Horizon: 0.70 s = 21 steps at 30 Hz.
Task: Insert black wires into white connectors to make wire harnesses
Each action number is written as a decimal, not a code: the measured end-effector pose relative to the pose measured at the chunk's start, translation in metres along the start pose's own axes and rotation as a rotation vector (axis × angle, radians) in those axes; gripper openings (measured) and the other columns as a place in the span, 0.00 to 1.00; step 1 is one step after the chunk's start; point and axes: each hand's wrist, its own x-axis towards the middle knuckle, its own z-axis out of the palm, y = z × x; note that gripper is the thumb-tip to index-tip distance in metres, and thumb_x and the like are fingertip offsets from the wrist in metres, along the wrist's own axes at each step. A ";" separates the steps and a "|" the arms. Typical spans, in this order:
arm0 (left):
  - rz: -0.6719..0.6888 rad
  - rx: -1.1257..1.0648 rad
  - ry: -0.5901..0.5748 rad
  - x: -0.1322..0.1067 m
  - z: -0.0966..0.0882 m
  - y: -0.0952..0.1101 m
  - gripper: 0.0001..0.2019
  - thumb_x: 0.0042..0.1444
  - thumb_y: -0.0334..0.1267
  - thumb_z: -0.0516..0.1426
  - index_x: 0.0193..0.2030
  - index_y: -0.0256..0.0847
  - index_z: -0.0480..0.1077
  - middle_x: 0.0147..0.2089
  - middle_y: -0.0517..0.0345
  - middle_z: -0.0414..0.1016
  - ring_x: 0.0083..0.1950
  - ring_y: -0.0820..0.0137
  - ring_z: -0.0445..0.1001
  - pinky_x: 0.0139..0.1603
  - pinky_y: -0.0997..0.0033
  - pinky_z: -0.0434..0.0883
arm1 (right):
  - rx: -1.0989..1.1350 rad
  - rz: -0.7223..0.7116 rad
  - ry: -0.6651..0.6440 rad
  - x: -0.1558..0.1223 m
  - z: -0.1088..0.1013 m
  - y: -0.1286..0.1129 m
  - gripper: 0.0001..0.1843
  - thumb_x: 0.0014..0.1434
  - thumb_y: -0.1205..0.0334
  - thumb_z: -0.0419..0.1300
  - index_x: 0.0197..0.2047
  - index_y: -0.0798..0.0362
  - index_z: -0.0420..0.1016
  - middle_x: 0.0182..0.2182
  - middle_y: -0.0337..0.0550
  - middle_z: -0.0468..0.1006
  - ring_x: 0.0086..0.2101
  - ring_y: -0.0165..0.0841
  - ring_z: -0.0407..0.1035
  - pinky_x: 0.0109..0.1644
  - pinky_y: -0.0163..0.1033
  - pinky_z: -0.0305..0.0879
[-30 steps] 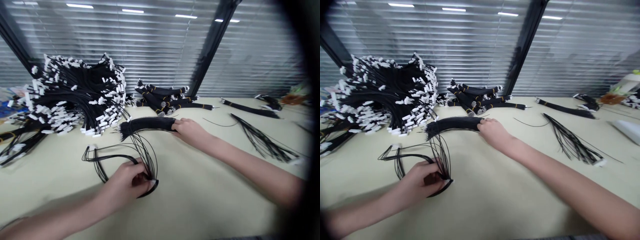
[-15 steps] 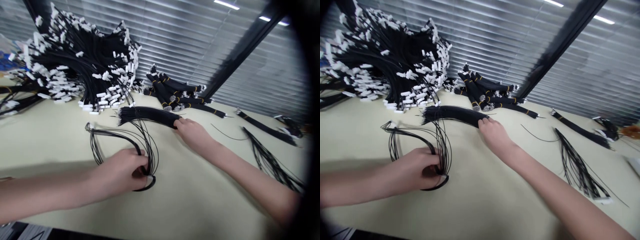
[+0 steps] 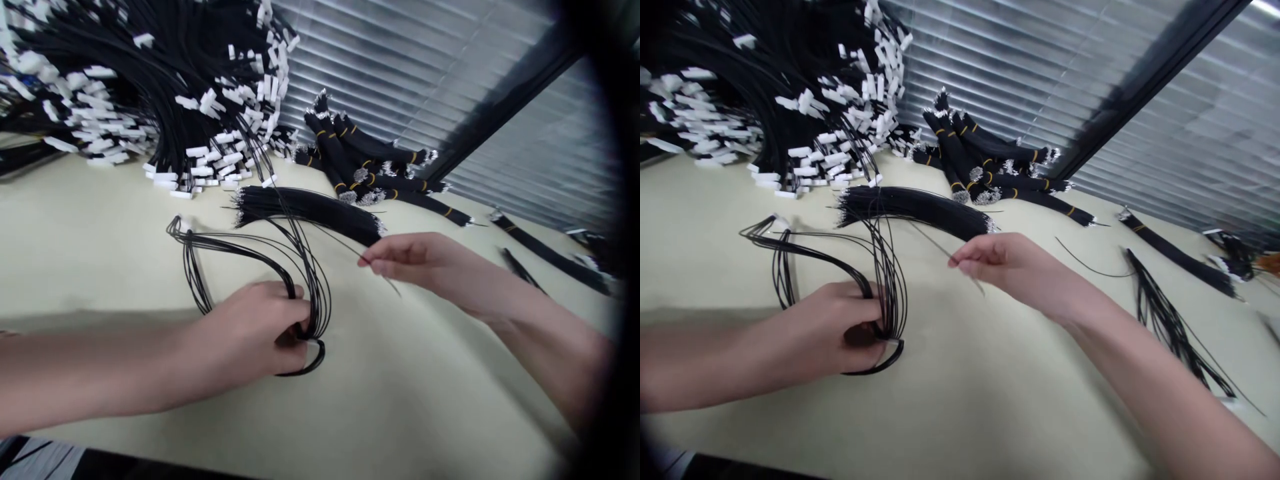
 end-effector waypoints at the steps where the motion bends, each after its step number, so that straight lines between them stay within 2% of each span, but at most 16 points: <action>1: 0.002 0.006 0.002 0.000 0.001 0.000 0.04 0.50 0.30 0.55 0.29 0.41 0.71 0.30 0.58 0.71 0.32 0.67 0.70 0.31 0.72 0.65 | 0.215 0.014 -0.088 -0.008 0.007 -0.005 0.08 0.57 0.57 0.61 0.38 0.51 0.75 0.31 0.42 0.77 0.30 0.32 0.71 0.31 0.35 0.67; 2: 0.003 0.016 0.002 0.000 0.001 -0.001 0.04 0.49 0.30 0.55 0.29 0.41 0.71 0.29 0.58 0.71 0.32 0.67 0.70 0.30 0.72 0.65 | 0.403 0.024 -0.151 -0.015 0.016 -0.011 0.06 0.55 0.59 0.63 0.36 0.51 0.75 0.28 0.40 0.77 0.28 0.30 0.71 0.30 0.34 0.67; 4: 0.006 0.045 0.006 -0.001 0.002 -0.001 0.03 0.49 0.30 0.56 0.29 0.40 0.71 0.27 0.58 0.71 0.31 0.67 0.69 0.29 0.71 0.64 | 0.666 0.025 -0.181 -0.028 0.039 -0.023 0.04 0.53 0.63 0.65 0.33 0.51 0.74 0.25 0.37 0.75 0.24 0.26 0.70 0.27 0.31 0.67; 5: 0.010 0.062 0.008 -0.001 0.002 -0.002 0.03 0.49 0.31 0.56 0.28 0.40 0.70 0.26 0.58 0.70 0.29 0.67 0.68 0.28 0.71 0.63 | 0.730 0.007 -0.148 -0.033 0.051 -0.029 0.03 0.53 0.64 0.65 0.32 0.51 0.74 0.24 0.36 0.75 0.24 0.25 0.69 0.27 0.30 0.67; 6: 0.013 0.075 0.009 -0.001 0.002 -0.002 0.03 0.49 0.31 0.56 0.27 0.40 0.70 0.24 0.59 0.69 0.28 0.67 0.68 0.27 0.71 0.62 | 0.754 -0.027 -0.057 -0.036 0.062 -0.033 0.04 0.53 0.66 0.65 0.31 0.51 0.73 0.25 0.35 0.75 0.25 0.25 0.69 0.28 0.29 0.68; 9: 0.022 0.073 -0.002 -0.001 0.002 -0.002 0.04 0.50 0.31 0.55 0.26 0.40 0.69 0.24 0.60 0.68 0.27 0.69 0.67 0.27 0.72 0.62 | 0.650 -0.181 0.279 -0.041 0.085 -0.037 0.06 0.53 0.69 0.64 0.33 0.49 0.72 0.29 0.35 0.75 0.31 0.25 0.70 0.36 0.29 0.69; 11: 0.015 0.048 -0.009 -0.001 0.001 -0.002 0.04 0.49 0.30 0.55 0.28 0.40 0.70 0.26 0.59 0.69 0.29 0.69 0.68 0.28 0.72 0.63 | 0.551 -0.250 0.372 -0.042 0.090 -0.033 0.07 0.54 0.70 0.63 0.34 0.48 0.72 0.31 0.36 0.75 0.33 0.27 0.70 0.38 0.31 0.69; 16: 0.040 0.070 0.007 -0.001 0.001 -0.002 0.04 0.49 0.30 0.54 0.26 0.40 0.67 0.23 0.61 0.65 0.26 0.71 0.65 0.25 0.73 0.60 | 0.420 -0.246 0.292 -0.041 0.091 -0.024 0.05 0.56 0.67 0.62 0.35 0.48 0.70 0.32 0.38 0.75 0.34 0.31 0.70 0.37 0.36 0.68; 21: 0.047 0.066 0.005 0.000 0.001 -0.003 0.04 0.49 0.30 0.54 0.25 0.40 0.65 0.23 0.62 0.65 0.27 0.71 0.64 0.26 0.74 0.61 | 0.341 -0.261 0.295 -0.041 0.091 -0.025 0.04 0.57 0.66 0.60 0.35 0.48 0.70 0.32 0.39 0.75 0.35 0.32 0.71 0.38 0.38 0.68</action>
